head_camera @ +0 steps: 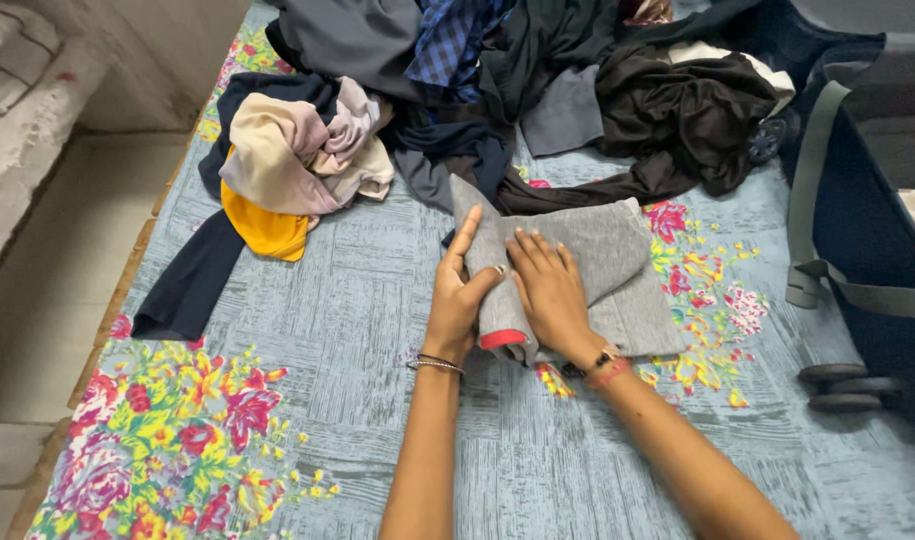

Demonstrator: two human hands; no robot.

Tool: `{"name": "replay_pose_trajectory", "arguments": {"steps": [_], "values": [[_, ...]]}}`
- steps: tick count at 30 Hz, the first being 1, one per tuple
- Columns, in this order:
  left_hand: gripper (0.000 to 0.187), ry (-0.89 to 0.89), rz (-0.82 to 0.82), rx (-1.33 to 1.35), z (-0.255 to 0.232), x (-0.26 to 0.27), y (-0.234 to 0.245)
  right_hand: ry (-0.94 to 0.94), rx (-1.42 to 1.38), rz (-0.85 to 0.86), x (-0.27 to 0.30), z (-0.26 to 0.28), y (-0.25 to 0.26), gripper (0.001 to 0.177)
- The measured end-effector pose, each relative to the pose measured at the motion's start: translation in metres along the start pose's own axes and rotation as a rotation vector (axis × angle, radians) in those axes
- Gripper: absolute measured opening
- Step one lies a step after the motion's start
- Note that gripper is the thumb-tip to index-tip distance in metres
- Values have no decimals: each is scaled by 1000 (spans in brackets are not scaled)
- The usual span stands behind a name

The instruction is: The person folds a grey polo shirt and a light-colored t-shirt on a bed and places them into a suitcase.

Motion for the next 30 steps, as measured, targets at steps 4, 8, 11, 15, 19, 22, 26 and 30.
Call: {"name": "replay_pose_trajectory", "arguments": {"steps": [4, 8, 11, 15, 19, 22, 26, 30], "values": [[86, 8, 22, -15, 1, 2, -5, 145, -5, 101, 38, 0, 20, 52], [88, 7, 94, -136, -1, 5, -25, 241, -65, 257, 61, -3, 39, 57], [91, -61, 173, -304, 1, 4, -38, 255, -215, 318, 67, -8, 52, 52], [96, -145, 253, -664, 22, -2, -44, -262, -580, 279, 58, -50, 51, 41], [100, -161, 327, -850, 54, -13, -63, -390, -1091, 214, 47, -81, 65, 33], [105, -200, 399, -977, 69, -18, -90, -486, -1003, 89, 46, -103, 79, 34], [103, 63, 438, -1112, 83, -20, -114, -261, -311, -206, 43, -116, 108, 37], [101, 3, 459, -1144, 85, -21, -134, -120, -162, 23, 43, -123, 83, 53]]}}
Point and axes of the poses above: each hand's wrist, its own x-axis away from the middle knuckle, its own y-axis out of the back of the hand, z = x × y, the point moved 6 cm from there along -x, towards the middle knuckle, and after that the axes turned 11 degrees about -y, right-handed, at the moved point
